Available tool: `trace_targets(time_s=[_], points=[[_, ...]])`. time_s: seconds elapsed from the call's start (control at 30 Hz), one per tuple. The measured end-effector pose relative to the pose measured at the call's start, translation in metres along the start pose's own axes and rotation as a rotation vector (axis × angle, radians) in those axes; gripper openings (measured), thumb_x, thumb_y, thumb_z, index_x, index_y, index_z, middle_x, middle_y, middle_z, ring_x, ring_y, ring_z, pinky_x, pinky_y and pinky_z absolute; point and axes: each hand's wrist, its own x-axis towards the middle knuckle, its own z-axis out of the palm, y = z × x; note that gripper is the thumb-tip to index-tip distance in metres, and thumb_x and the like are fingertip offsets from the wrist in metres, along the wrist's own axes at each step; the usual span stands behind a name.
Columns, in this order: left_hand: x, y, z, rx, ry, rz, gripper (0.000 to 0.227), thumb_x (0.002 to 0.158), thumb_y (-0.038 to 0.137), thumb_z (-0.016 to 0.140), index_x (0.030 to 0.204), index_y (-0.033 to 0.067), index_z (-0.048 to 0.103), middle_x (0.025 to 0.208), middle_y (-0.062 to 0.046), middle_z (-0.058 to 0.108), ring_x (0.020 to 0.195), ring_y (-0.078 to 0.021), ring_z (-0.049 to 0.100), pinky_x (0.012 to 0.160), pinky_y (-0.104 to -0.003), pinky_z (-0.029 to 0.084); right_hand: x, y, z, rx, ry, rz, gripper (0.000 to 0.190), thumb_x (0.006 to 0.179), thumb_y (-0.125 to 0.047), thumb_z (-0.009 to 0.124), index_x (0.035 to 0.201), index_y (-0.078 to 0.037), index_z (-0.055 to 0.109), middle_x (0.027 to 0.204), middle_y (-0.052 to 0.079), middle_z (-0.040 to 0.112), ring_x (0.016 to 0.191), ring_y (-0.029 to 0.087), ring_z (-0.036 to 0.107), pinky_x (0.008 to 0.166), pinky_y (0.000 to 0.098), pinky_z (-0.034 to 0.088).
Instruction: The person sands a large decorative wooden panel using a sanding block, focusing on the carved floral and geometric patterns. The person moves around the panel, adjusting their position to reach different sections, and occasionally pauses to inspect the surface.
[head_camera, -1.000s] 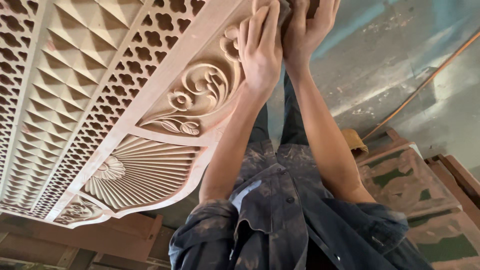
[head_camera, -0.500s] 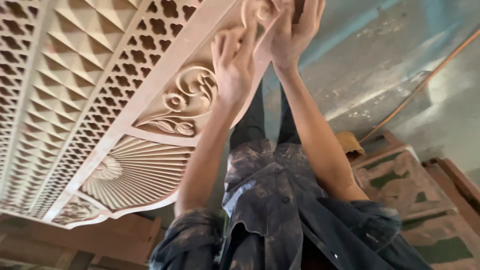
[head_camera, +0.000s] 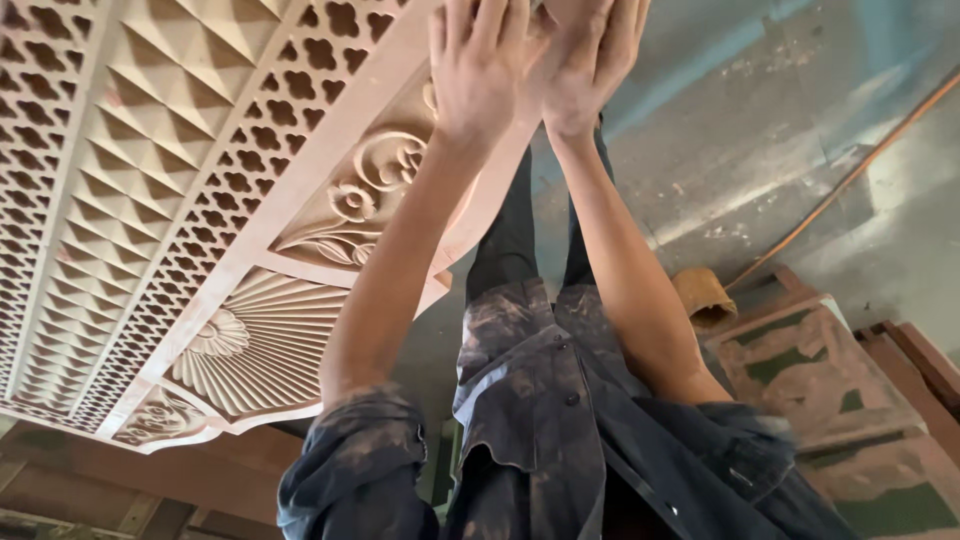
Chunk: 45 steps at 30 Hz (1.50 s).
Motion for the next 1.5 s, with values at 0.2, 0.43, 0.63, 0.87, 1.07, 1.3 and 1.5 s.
trace_targets(time_s=[0.2, 0.43, 0.63, 0.87, 1.07, 1.3, 1.5], points=[[-0.005, -0.004, -0.021, -0.216, -0.032, 0.070, 0.021, 0.087, 0.009, 0.073, 0.107, 0.0105, 0.067, 0.103, -0.002, 0.065, 0.101, -0.0233, 0.060, 0.086, -0.040, 0.049, -0.004, 0.006, -0.002, 0.039, 0.001, -0.027, 0.026, 0.116, -0.022, 0.044, 0.122, 0.001, 0.055, 0.112, 0.016, 0.056, 0.103, 0.034, 0.058, 0.093, 0.0384, 0.048], [-0.029, -0.022, -0.020, 0.198, -0.018, -0.081, 0.038, 0.091, 0.002, 0.072, 0.128, 0.0017, 0.067, 0.102, -0.006, 0.062, 0.093, -0.0215, 0.058, 0.084, -0.037, 0.052, 0.001, -0.010, 0.000, 0.034, -0.023, -0.009, 0.027, 0.116, -0.019, 0.043, 0.128, 0.001, 0.056, 0.114, 0.017, 0.057, 0.104, 0.034, 0.059, 0.095, 0.0388, 0.048], [-0.035, 0.001, 0.011, 0.157, 0.177, -0.192, 0.040, 0.093, 0.025, 0.085, 0.119, 0.0064, 0.062, 0.105, -0.006, 0.062, 0.095, -0.0259, 0.059, 0.084, -0.040, 0.050, 0.001, -0.008, -0.004, -0.034, -0.019, -0.038, 0.028, 0.114, -0.020, 0.047, 0.127, 0.001, 0.058, 0.118, 0.018, 0.058, 0.109, 0.035, 0.060, 0.097, 0.0389, 0.048], [-0.018, 0.019, 0.024, 0.024, 0.209, -0.327, 0.053, 0.088, 0.030, 0.082, 0.128, 0.0064, 0.057, 0.125, -0.008, 0.059, 0.118, -0.0331, 0.057, 0.101, -0.046, 0.047, 0.001, 0.002, -0.003, -0.093, -0.019, -0.051, 0.028, 0.111, -0.022, 0.048, 0.126, 0.000, 0.057, 0.117, 0.016, 0.058, 0.105, 0.032, 0.062, 0.094, 0.0393, 0.049], [-0.025, 0.018, 0.023, 0.034, 0.153, -0.357, 0.046, 0.090, 0.007, 0.076, 0.133, 0.0060, 0.059, 0.128, -0.007, 0.059, 0.116, -0.0314, 0.056, 0.099, -0.044, 0.048, 0.006, 0.003, -0.001, 0.027, -0.021, -0.120, 0.030, 0.112, -0.022, 0.046, 0.128, 0.001, 0.057, 0.115, 0.017, 0.057, 0.105, 0.033, 0.060, 0.090, 0.0402, 0.048], [-0.031, 0.009, 0.026, -0.077, 0.045, -0.324, 0.045, 0.088, 0.005, 0.078, 0.130, 0.0020, 0.061, 0.118, -0.010, 0.062, 0.107, -0.0339, 0.059, 0.094, -0.049, 0.052, 0.001, 0.004, -0.004, -0.032, -0.005, -0.036, 0.020, 0.110, -0.018, 0.052, 0.111, 0.001, 0.057, 0.104, 0.014, 0.052, 0.090, 0.029, 0.055, 0.081, 0.0402, 0.045], [-0.035, 0.007, 0.028, -0.009, 0.165, -0.264, 0.043, 0.089, -0.005, 0.066, 0.130, 0.0041, 0.060, 0.123, -0.012, 0.060, 0.116, -0.0374, 0.059, 0.101, -0.047, 0.052, -0.001, 0.005, -0.002, -0.046, 0.003, -0.063, 0.018, 0.108, -0.017, 0.054, 0.109, 0.001, 0.058, 0.104, 0.014, 0.053, 0.095, 0.030, 0.055, 0.085, 0.0425, 0.045]])
